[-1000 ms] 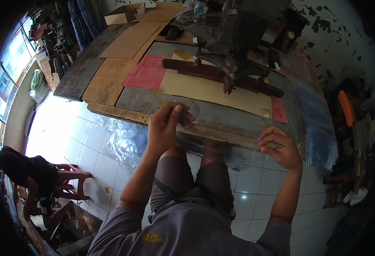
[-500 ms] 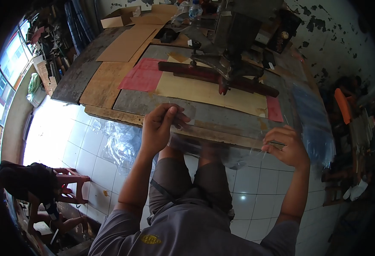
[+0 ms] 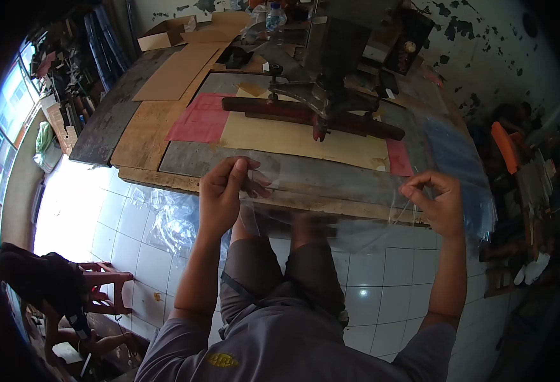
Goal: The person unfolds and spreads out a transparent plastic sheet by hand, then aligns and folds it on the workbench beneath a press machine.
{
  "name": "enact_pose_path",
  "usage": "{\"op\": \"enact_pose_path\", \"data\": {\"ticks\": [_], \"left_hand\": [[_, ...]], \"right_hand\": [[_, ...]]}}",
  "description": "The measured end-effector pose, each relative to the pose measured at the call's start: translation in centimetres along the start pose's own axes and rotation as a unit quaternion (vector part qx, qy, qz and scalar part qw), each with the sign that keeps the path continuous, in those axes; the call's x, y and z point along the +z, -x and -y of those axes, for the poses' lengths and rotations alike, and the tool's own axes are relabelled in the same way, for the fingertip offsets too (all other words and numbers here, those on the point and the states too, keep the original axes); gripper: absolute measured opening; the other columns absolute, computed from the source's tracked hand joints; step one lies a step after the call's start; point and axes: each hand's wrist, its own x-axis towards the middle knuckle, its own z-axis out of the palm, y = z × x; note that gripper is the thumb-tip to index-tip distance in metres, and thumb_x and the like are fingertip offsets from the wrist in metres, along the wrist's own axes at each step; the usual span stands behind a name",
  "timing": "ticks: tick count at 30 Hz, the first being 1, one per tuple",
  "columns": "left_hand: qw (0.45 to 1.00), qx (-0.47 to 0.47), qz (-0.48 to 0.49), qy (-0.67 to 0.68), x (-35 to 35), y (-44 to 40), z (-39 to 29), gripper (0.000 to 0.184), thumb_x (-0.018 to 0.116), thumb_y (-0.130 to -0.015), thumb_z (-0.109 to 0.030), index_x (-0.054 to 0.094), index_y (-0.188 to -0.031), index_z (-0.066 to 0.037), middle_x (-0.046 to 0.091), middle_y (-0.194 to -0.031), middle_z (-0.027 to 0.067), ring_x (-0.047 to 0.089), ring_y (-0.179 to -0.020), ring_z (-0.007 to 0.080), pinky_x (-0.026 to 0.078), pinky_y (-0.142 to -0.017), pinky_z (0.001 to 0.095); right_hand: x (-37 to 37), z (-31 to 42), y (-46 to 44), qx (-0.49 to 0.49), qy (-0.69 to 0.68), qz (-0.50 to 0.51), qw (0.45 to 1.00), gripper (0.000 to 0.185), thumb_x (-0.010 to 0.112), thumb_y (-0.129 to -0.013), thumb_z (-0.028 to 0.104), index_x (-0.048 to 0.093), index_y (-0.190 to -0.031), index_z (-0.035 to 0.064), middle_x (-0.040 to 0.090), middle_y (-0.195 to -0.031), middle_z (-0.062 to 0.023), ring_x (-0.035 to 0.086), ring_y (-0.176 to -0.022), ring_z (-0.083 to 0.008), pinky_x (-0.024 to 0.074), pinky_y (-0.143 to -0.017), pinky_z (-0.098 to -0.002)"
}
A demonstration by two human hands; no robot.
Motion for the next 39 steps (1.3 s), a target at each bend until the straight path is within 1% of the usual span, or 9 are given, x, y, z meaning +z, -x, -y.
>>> {"op": "enact_pose_path", "data": {"ticks": [5, 11, 14, 20, 26, 29, 33, 35, 39], "left_hand": [[1.000, 0.003, -0.014, 0.008, 0.3, -0.3, -0.2, 0.036, 0.051, -0.112, -0.028, 0.067, -0.109, 0.004, 0.075, -0.080, 0.0131, 0.074, -0.067, 0.0174, 0.054, -0.062, 0.0270], [1.000, -0.001, -0.011, -0.006, 0.1, -0.3, 0.4, 0.037, 0.051, -0.112, -0.028, 0.067, -0.109, 0.004, 0.075, -0.080, 0.0146, 0.073, -0.063, 0.0174, 0.054, -0.060, 0.0267], [1.000, -0.004, -0.014, -0.002, 0.1, -0.3, 0.6, 0.037, 0.051, -0.112, -0.028, 0.067, -0.108, 0.004, 0.075, -0.079, 0.0149, 0.072, -0.062, 0.0175, 0.054, -0.059, 0.0266], [0.999, -0.016, -0.012, 0.030, -0.3, -0.2, 0.4, 0.033, 0.053, -0.112, -0.025, 0.069, -0.110, 0.004, 0.076, -0.082, 0.0128, 0.072, -0.063, 0.0151, 0.052, -0.057, 0.0243], [1.000, 0.002, 0.006, 0.015, -1.1, -0.2, 0.3, 0.032, 0.053, -0.112, -0.025, 0.069, -0.111, 0.003, 0.076, -0.083, 0.0127, 0.073, -0.064, 0.0154, 0.048, -0.057, 0.0230], [1.000, -0.018, 0.016, -0.011, -0.8, 0.0, -1.2, 0.033, 0.051, -0.112, -0.024, 0.067, -0.112, 0.004, 0.073, -0.080, 0.0104, 0.072, -0.063, 0.0146, 0.050, -0.058, 0.0237], [0.999, -0.028, 0.030, 0.006, -0.3, 0.3, -2.4, 0.031, 0.054, -0.111, -0.023, 0.068, -0.113, 0.005, 0.070, -0.080, 0.0059, 0.072, -0.064, 0.0131, 0.049, -0.060, 0.0234], [0.998, -0.030, 0.037, 0.030, -0.1, 0.3, -2.2, 0.033, 0.055, -0.110, -0.024, 0.068, -0.113, 0.006, 0.074, -0.083, 0.0108, 0.073, -0.066, 0.0141, 0.052, -0.059, 0.0239], [0.994, -0.064, 0.051, 0.069, 0.3, 0.4, -3.0, 0.035, 0.056, -0.110, -0.025, 0.068, -0.114, 0.007, 0.076, -0.089, 0.0144, 0.074, -0.074, 0.0159, 0.057, -0.061, 0.0248]], "right_hand": [[0.3, 1.1, -0.2, 0.040, -0.048, -0.029, 0.998, 0.004, 0.077, -0.092, 0.004, 0.077, -0.093, -0.0001, 0.075, -0.084, -0.0042, 0.065, -0.075, -0.0071, 0.0518, -0.073, -0.0236], [0.1, 0.7, 0.3, -0.019, -0.023, -0.019, 0.999, 0.007, 0.074, -0.094, 0.004, 0.072, -0.095, -0.0025, 0.074, -0.088, -0.0096, 0.067, -0.074, -0.0110, 0.0539, -0.069, -0.0258], [0.5, 1.0, 0.8, -0.008, -0.055, -0.038, 0.998, 0.003, 0.072, -0.095, 0.001, 0.074, -0.094, -0.0013, 0.075, -0.087, -0.0063, 0.066, -0.073, -0.0090, 0.0515, -0.068, -0.0240], [0.8, 1.5, 0.8, -0.059, -0.007, -0.028, 0.998, 0.005, 0.075, -0.092, -0.001, 0.074, -0.096, -0.0025, 0.074, -0.094, -0.0093, 0.067, -0.072, -0.0111, 0.0527, -0.067, -0.0252], [-0.1, 2.5, 0.8, -0.007, 0.035, 0.148, 0.988, 0.006, 0.075, -0.090, -0.003, 0.077, -0.095, -0.0007, 0.072, -0.095, -0.0082, 0.068, -0.078, -0.0141, 0.0530, -0.069, -0.0273], [-0.1, 2.1, 1.0, 0.020, 0.037, 0.180, 0.983, 0.004, 0.078, -0.088, 0.000, 0.076, -0.091, -0.0009, 0.072, -0.095, -0.0080, 0.068, -0.082, -0.0142, 0.0530, -0.072, -0.0287], [-0.8, 0.4, 1.1, -0.017, 0.052, 0.190, 0.980, 0.009, 0.081, -0.086, 0.006, 0.074, -0.089, -0.0003, 0.073, -0.090, -0.0070, 0.068, -0.081, -0.0161, 0.0528, -0.073, -0.0314], [-1.0, -0.3, 0.9, -0.080, 0.091, 0.204, 0.971, 0.012, 0.082, -0.085, 0.008, 0.074, -0.087, 0.0000, 0.073, -0.087, -0.0066, 0.068, -0.081, -0.0172, 0.0526, -0.073, -0.0324], [-1.0, -0.5, 0.8, -0.070, 0.075, 0.205, 0.973, 0.010, 0.080, -0.085, 0.007, 0.073, -0.084, 0.0003, 0.074, -0.085, -0.0074, 0.070, -0.081, -0.0185, 0.0533, -0.075, -0.0324]]}}
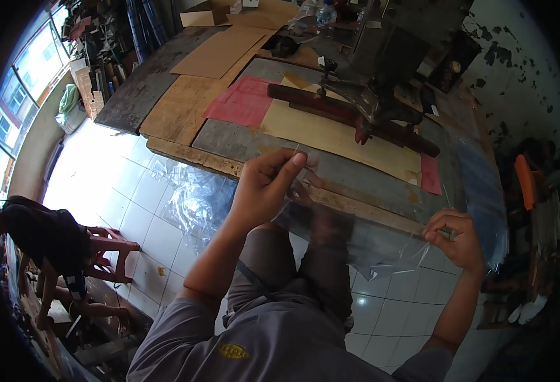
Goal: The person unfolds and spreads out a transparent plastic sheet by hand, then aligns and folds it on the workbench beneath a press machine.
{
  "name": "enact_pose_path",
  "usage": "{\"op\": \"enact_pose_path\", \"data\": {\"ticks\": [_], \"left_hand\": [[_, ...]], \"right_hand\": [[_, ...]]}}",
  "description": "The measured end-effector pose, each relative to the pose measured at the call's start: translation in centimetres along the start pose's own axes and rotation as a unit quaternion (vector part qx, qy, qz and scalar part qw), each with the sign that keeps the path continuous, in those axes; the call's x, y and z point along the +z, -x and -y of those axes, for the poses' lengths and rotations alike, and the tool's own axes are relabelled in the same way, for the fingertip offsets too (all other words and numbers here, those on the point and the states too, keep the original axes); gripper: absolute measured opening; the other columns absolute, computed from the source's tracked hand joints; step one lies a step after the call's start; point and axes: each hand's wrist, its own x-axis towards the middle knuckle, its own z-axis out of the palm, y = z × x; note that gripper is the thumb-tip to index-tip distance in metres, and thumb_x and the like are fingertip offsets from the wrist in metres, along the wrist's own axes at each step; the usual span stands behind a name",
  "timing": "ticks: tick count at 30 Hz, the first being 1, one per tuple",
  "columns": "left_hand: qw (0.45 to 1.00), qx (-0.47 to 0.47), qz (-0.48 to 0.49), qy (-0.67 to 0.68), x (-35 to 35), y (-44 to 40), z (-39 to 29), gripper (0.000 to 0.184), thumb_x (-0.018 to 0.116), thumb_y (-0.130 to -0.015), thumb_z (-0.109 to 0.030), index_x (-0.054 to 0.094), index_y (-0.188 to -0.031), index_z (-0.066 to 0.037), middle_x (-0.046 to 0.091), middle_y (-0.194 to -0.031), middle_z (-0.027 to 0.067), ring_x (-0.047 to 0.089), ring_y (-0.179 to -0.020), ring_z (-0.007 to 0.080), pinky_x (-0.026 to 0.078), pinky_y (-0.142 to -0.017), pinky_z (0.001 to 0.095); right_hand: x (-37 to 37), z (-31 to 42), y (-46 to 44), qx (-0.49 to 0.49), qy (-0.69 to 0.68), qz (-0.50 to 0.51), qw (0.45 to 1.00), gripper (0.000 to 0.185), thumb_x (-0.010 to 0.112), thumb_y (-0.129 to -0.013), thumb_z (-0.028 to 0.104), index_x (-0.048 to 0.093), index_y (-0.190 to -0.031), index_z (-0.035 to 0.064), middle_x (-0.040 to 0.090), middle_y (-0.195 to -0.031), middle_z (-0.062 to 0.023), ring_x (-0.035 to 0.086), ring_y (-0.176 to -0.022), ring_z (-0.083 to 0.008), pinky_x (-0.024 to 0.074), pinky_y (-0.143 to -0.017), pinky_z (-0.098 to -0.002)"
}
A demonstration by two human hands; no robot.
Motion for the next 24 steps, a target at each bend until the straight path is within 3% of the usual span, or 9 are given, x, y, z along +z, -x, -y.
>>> {"op": "enact_pose_path", "data": {"ticks": [1, 5, 13, 16, 20, 24], "left_hand": [[1.000, -0.001, 0.003, 0.013, 0.1, 0.0, 0.0, 0.035, 0.056, -0.110, -0.026, 0.068, -0.114, 0.007, 0.077, -0.091, 0.0146, 0.074, -0.078, 0.0165, 0.058, -0.062, 0.0251], [1.000, 0.007, -0.018, -0.002, 0.5, -0.2, 0.4, 0.036, 0.054, -0.111, -0.027, 0.067, -0.112, 0.007, 0.077, -0.089, 0.0171, 0.073, -0.064, 0.0169, 0.056, -0.058, 0.0243], [0.999, 0.036, -0.015, -0.008, 0.5, -0.2, 0.0, 0.036, 0.053, -0.111, -0.029, 0.066, -0.110, 0.005, 0.078, -0.088, 0.0164, 0.074, -0.064, 0.0135, 0.047, -0.054, 0.0199], [1.000, 0.027, -0.015, -0.003, 0.0, -0.2, 0.1, 0.034, 0.055, -0.110, -0.024, 0.068, -0.113, 0.007, 0.077, -0.091, 0.0157, 0.074, -0.070, 0.0161, 0.055, -0.058, 0.0237], [0.995, 0.061, -0.041, -0.069, -0.7, -0.4, 1.1, 0.034, 0.055, -0.111, -0.025, 0.069, -0.112, 0.005, 0.077, -0.088, 0.0129, 0.072, -0.063, 0.0130, 0.048, -0.054, 0.0210], [0.993, 0.077, -0.058, -0.071, -1.1, -0.4, 1.4, 0.034, 0.055, -0.111, -0.026, 0.070, -0.109, 0.004, 0.078, -0.087, 0.0132, 0.071, -0.060, 0.0123, 0.046, -0.052, 0.0215]], "right_hand": [[0.2, 0.0, 0.1, 0.016, -0.022, -0.018, 0.999, 0.010, 0.080, -0.086, 0.007, 0.073, -0.084, 0.0000, 0.074, -0.085, -0.0079, 0.070, -0.080, -0.0182, 0.0535, -0.075, -0.0319], [0.1, 0.1, 0.4, 0.077, -0.065, -0.056, 0.993, 0.011, 0.079, -0.087, 0.007, 0.073, -0.083, -0.0014, 0.075, -0.085, -0.0093, 0.071, -0.079, -0.0165, 0.0542, -0.074, -0.0298], [-0.1, 0.1, 0.5, 0.061, -0.081, -0.067, 0.993, 0.013, 0.079, -0.089, 0.007, 0.073, -0.082, -0.0020, 0.075, -0.084, -0.0096, 0.070, -0.078, -0.0146, 0.0538, -0.072, -0.0279], [-0.2, 0.3, 0.4, 0.069, -0.091, -0.049, 0.992, 0.013, 0.078, -0.090, 0.008, 0.074, -0.083, -0.0017, 0.074, -0.083, -0.0093, 0.070, -0.077, -0.0136, 0.0534, -0.071, -0.0278], [-0.3, 0.6, 0.5, 0.086, -0.132, -0.023, 0.987, 0.012, 0.078, -0.091, 0.007, 0.073, -0.083, -0.0012, 0.075, -0.085, -0.0087, 0.069, -0.078, -0.0123, 0.0525, -0.070, -0.0275], [0.4, 1.7, 0.3, 0.056, -0.132, -0.068, 0.987, 0.013, 0.076, -0.091, 0.007, 0.071, -0.082, -0.0005, 0.075, -0.088, -0.0082, 0.068, -0.079, -0.0115, 0.0520, -0.072, -0.0268]]}}
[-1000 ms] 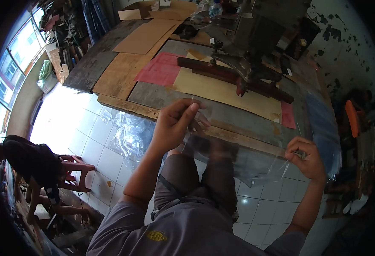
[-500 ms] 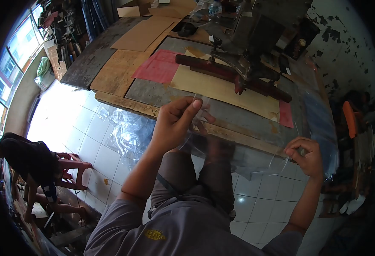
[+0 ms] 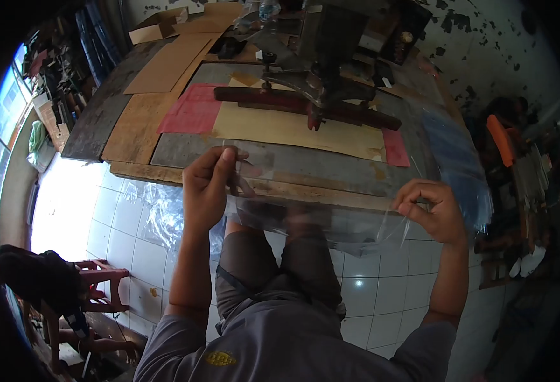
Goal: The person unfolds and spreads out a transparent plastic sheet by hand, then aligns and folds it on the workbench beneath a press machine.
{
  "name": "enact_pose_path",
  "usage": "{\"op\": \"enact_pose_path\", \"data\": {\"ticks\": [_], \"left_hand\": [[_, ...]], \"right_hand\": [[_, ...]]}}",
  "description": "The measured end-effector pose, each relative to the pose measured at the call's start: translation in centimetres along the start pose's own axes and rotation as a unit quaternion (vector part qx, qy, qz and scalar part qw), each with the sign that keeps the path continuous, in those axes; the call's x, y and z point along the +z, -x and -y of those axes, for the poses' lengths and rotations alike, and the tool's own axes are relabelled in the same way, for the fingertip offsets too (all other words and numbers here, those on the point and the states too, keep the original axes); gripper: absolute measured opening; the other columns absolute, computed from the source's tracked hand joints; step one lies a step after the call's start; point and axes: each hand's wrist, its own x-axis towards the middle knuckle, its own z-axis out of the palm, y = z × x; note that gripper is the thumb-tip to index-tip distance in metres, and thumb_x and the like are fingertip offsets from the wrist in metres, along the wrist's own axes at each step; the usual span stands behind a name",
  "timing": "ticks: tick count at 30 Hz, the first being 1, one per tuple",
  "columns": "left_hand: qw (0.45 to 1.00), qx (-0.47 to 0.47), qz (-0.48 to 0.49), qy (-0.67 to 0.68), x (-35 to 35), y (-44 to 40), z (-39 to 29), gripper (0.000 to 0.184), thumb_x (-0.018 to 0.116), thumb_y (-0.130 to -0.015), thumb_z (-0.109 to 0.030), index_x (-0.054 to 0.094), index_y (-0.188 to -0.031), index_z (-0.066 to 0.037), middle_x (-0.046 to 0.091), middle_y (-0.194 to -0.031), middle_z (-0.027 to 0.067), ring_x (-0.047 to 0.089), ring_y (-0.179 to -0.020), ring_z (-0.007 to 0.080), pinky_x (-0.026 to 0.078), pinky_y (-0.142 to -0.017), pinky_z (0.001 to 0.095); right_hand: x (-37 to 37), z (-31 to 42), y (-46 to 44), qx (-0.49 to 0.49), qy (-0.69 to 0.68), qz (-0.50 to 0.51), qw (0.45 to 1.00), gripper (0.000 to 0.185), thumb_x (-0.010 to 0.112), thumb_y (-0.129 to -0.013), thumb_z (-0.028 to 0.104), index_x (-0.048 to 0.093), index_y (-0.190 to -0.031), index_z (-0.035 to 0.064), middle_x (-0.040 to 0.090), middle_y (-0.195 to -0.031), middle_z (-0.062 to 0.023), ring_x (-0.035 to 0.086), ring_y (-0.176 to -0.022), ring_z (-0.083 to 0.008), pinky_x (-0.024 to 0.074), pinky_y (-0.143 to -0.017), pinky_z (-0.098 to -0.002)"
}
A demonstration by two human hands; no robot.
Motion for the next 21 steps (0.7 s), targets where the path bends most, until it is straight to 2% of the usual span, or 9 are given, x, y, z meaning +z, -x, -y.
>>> {"op": "enact_pose_path", "data": {"ticks": [5, 8, 10, 13, 19, 21], "left_hand": [[0.999, 0.009, -0.036, -0.014, -0.2, 0.3, 0.0, 0.034, 0.053, -0.111, -0.024, 0.068, -0.106, 0.005, 0.074, -0.079, 0.0130, 0.067, -0.053, 0.0143, 0.045, -0.048, 0.0235], [0.999, 0.023, -0.041, -0.022, -0.5, 0.4, 0.4, 0.034, 0.050, -0.112, -0.025, 0.067, -0.106, 0.004, 0.075, -0.079, 0.0128, 0.064, -0.049, 0.0138, 0.043, -0.046, 0.0232], [0.998, 0.024, -0.047, -0.019, -0.4, 0.6, 0.4, 0.034, 0.049, -0.113, -0.026, 0.066, -0.106, 0.003, 0.074, -0.078, 0.0118, 0.064, -0.049, 0.0131, 0.042, -0.045, 0.0227], [0.998, 0.007, -0.054, -0.007, -0.5, 0.8, 0.3, 0.033, 0.052, -0.112, -0.023, 0.067, -0.106, 0.005, 0.075, -0.080, 0.0157, 0.066, -0.053, 0.0147, 0.046, -0.050, 0.0240], [0.998, 0.022, -0.063, -0.011, -0.7, 0.9, 0.6, 0.031, 0.050, -0.112, -0.022, 0.067, -0.108, 0.005, 0.075, -0.081, 0.0158, 0.063, -0.052, 0.0132, 0.047, -0.049, 0.0238], [0.997, 0.033, -0.063, -0.019, -0.7, 0.8, 0.9, 0.033, 0.049, -0.113, -0.025, 0.066, -0.108, 0.002, 0.074, -0.079, 0.0124, 0.063, -0.049, 0.0126, 0.042, -0.046, 0.0224]], "right_hand": [[1.0, 0.6, 0.5, -0.018, -0.043, -0.041, 0.998, 0.011, 0.071, -0.093, 0.004, 0.067, -0.084, 0.0002, 0.073, -0.087, -0.0074, 0.066, -0.078, -0.0113, 0.0529, -0.073, -0.0278], [2.3, 0.3, 0.8, -0.008, -0.104, -0.106, 0.989, 0.007, 0.067, -0.096, 0.003, 0.066, -0.090, 0.0003, 0.072, -0.087, -0.0069, 0.066, -0.079, -0.0110, 0.0536, -0.074, -0.0281], [2.9, 0.2, 0.9, -0.016, -0.094, -0.132, 0.987, 0.005, 0.066, -0.098, 0.003, 0.066, -0.094, -0.0002, 0.072, -0.088, -0.0067, 0.066, -0.078, -0.0104, 0.0537, -0.073, -0.0271], [4.0, 0.6, 0.7, -0.041, -0.077, -0.170, 0.982, 0.006, 0.066, -0.100, 0.005, 0.067, -0.097, -0.0004, 0.072, -0.089, -0.0063, 0.065, -0.076, -0.0092, 0.0534, -0.072, -0.0254], [4.6, 0.6, 0.9, -0.050, -0.051, -0.212, 0.975, 0.009, 0.067, -0.101, 0.007, 0.068, -0.102, -0.0018, 0.071, -0.089, -0.0078, 0.064, -0.073, -0.0096, 0.0524, -0.068, -0.0246], [4.8, 0.7, 0.9, -0.046, -0.040, -0.217, 0.974, 0.009, 0.067, -0.101, 0.006, 0.068, -0.102, -0.0025, 0.071, -0.089, -0.0084, 0.064, -0.072, -0.0102, 0.0519, -0.067, -0.0246]]}}
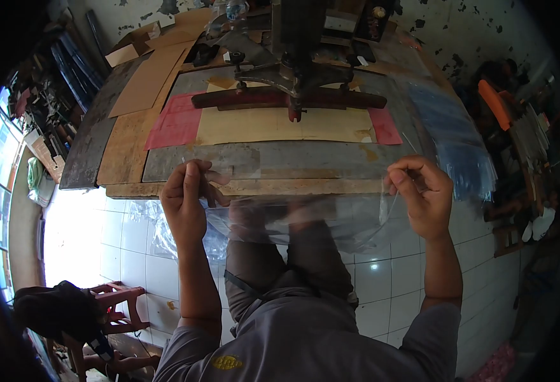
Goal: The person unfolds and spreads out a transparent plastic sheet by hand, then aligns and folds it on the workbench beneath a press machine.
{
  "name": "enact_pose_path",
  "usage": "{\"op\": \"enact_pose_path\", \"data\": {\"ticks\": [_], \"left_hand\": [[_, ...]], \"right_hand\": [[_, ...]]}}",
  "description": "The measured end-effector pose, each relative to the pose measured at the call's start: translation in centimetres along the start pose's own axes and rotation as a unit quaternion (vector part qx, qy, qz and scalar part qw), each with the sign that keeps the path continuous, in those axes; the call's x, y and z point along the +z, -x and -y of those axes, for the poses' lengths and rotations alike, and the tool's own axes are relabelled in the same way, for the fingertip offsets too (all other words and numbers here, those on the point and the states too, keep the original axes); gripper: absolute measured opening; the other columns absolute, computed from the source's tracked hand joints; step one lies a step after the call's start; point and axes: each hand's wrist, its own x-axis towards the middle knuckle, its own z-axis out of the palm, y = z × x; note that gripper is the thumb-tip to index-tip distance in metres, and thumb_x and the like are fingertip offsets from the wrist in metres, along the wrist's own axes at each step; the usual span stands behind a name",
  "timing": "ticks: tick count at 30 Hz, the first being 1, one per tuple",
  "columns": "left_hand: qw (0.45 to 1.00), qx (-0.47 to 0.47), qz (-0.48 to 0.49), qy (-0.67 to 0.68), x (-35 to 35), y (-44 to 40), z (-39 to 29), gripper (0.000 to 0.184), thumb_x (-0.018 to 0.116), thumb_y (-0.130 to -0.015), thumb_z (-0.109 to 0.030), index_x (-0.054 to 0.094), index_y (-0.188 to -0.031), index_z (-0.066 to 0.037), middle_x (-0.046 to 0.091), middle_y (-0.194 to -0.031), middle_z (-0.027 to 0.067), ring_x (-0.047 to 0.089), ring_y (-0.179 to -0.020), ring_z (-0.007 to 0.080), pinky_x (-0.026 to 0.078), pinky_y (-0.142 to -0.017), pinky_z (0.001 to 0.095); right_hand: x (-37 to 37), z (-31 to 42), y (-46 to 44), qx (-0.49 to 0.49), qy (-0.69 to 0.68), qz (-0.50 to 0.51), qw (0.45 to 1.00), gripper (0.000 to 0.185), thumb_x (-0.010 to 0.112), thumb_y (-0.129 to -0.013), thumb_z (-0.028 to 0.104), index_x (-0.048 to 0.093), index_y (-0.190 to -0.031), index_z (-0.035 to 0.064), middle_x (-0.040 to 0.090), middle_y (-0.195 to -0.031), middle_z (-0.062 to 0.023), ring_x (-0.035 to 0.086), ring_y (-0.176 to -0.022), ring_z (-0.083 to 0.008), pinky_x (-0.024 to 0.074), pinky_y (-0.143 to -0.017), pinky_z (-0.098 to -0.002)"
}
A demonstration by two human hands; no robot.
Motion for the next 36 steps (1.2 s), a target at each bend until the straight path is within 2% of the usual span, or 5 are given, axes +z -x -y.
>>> {"op": "enact_pose_path", "data": {"ticks": [10, 13, 23, 29, 36], "left_hand": [[1.000, -0.002, -0.006, -0.007, 0.0, 0.1, 0.2, 0.033, 0.048, -0.113, -0.025, 0.066, -0.109, 0.001, 0.074, -0.079, 0.0109, 0.063, -0.047, 0.0123, 0.039, -0.044, 0.0219], [1.000, -0.008, 0.002, 0.000, -0.3, 0.3, 0.1, 0.031, 0.050, -0.112, -0.022, 0.067, -0.108, 0.003, 0.076, -0.082, 0.0156, 0.065, -0.053, 0.0126, 0.046, -0.049, 0.0235], [1.000, 0.000, -0.012, -0.026, -0.4, 0.6, 0.5, 0.034, 0.050, -0.113, -0.028, 0.066, -0.109, 0.002, 0.075, -0.080, 0.0115, 0.063, -0.048, 0.0127, 0.041, -0.045, 0.0224], [1.000, 0.003, -0.007, -0.030, -0.7, 0.6, 0.6, 0.034, 0.050, -0.112, -0.028, 0.066, -0.108, 0.002, 0.074, -0.079, 0.0113, 0.063, -0.048, 0.0123, 0.040, -0.045, 0.0221], [0.999, 0.001, -0.018, -0.027, -0.6, 0.5, 0.6, 0.034, 0.051, -0.112, -0.027, 0.067, -0.108, 0.002, 0.074, -0.078, 0.0115, 0.061, -0.047, 0.0121, 0.039, -0.044, 0.0220]], "right_hand": [[0.5, -0.1, 0.1, -0.014, 0.019, -0.010, 1.000, 0.015, 0.065, -0.104, 0.011, 0.069, -0.103, -0.0030, 0.068, -0.084, -0.0054, 0.064, -0.070, -0.0096, 0.0518, -0.064, -0.0248], [0.4, -0.3, 0.1, -0.013, 0.028, -0.006, 1.000, 0.017, 0.067, -0.104, 0.014, 0.070, -0.104, -0.0028, 0.070, -0.081, -0.0058, 0.067, -0.070, -0.0101, 0.0530, -0.064, -0.0246], [0.6, 0.7, -0.4, 0.027, 0.105, 0.023, 0.994, 0.025, 0.066, -0.105, 0.019, 0.072, -0.117, -0.0019, 0.070, -0.072, -0.0053, 0.067, -0.067, -0.0100, 0.0502, -0.063, -0.0251], [0.7, -0.1, -0.4, 0.039, 0.092, 0.034, 0.994, 0.024, 0.065, -0.105, 0.021, 0.072, -0.106, -0.0022, 0.072, -0.071, -0.0064, 0.067, -0.065, -0.0104, 0.0522, -0.064, -0.0259], [-0.3, -0.8, -0.8, 0.083, 0.035, 0.129, 0.988, 0.022, 0.061, -0.107, 0.020, 0.066, -0.100, -0.0005, 0.069, -0.087, -0.0041, 0.065, -0.085, -0.0108, 0.0516, -0.080, -0.0279]]}}
